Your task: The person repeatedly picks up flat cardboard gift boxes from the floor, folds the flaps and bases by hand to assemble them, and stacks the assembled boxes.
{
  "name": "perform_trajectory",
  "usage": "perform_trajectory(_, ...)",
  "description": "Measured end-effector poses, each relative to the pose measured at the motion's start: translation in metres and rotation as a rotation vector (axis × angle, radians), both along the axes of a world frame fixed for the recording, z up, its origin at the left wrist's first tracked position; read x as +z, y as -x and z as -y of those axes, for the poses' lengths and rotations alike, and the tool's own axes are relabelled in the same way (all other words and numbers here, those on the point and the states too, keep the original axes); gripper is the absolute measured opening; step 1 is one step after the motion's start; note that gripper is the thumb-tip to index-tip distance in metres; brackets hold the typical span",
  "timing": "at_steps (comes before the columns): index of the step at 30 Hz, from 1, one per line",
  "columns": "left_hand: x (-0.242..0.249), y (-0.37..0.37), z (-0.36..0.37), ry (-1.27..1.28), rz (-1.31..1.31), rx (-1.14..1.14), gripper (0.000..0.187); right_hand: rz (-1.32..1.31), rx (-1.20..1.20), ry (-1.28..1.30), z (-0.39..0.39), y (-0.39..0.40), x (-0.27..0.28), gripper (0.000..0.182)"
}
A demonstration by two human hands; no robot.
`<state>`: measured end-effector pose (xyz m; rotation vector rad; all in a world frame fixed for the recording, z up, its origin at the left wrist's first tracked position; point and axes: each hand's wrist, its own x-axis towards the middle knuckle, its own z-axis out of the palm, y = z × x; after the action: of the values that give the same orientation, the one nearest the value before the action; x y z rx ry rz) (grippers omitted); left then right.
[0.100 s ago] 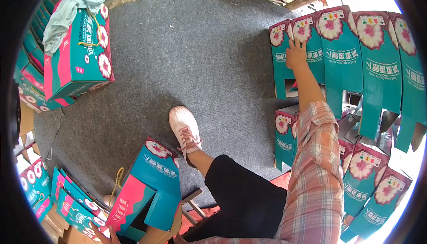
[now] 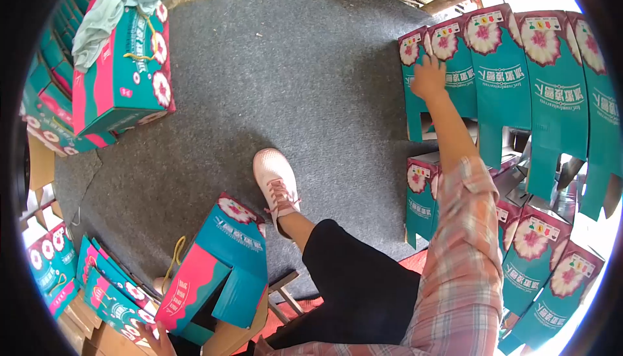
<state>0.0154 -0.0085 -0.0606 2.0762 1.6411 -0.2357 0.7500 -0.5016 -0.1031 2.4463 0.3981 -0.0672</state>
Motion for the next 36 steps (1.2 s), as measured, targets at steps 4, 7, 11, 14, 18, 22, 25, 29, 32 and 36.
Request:
perform_trajectory(4,0.047,0.028,0.014,0.572,0.22,0.504,0.086,-0.893,-0.142,-0.88,-0.142,0.143,0.014,0.026)
perform_trajectory(7,0.052,0.012,0.02,0.871,0.355,0.641,0.064,-1.471,0.051,-0.642,-0.245,0.258,0.061,0.048)
perform_trajectory(11,0.045,0.013,0.019,0.881,0.434,0.619,0.062,-1.846,0.186,-0.428,-0.279,0.332,0.055,0.087)
perform_trajectory(14,0.054,0.0,0.024,0.756,0.425,0.52,0.062,-1.727,0.372,-0.468,-0.274,0.339,0.074,0.093)
perform_trajectory(18,0.087,-0.061,0.034,0.497,0.411,0.393,0.055,-1.276,0.369,-0.961,-0.252,0.313,0.107,0.086)
perform_trajectory(22,0.086,-0.141,0.055,0.143,0.746,-0.173,0.045,-0.821,0.178,-1.49,-0.193,0.274,0.179,0.064)
perform_trajectory(25,0.095,-0.242,0.107,0.115,0.978,-0.438,0.044,-0.568,0.075,-1.809,-0.123,0.25,0.19,0.054)
perform_trajectory(29,0.018,-0.34,0.154,0.375,1.07,-0.551,0.06,-0.355,-0.068,-1.667,-0.024,0.218,0.133,0.055)
perform_trajectory(32,-0.06,-0.381,0.2,0.561,1.092,-0.554,0.074,-0.397,-0.302,-1.856,0.031,0.213,0.055,0.061)
perform_trajectory(36,-0.104,-0.389,0.232,0.534,0.916,-0.672,0.076,-0.27,-0.958,-1.877,0.064,0.23,-0.02,0.081)
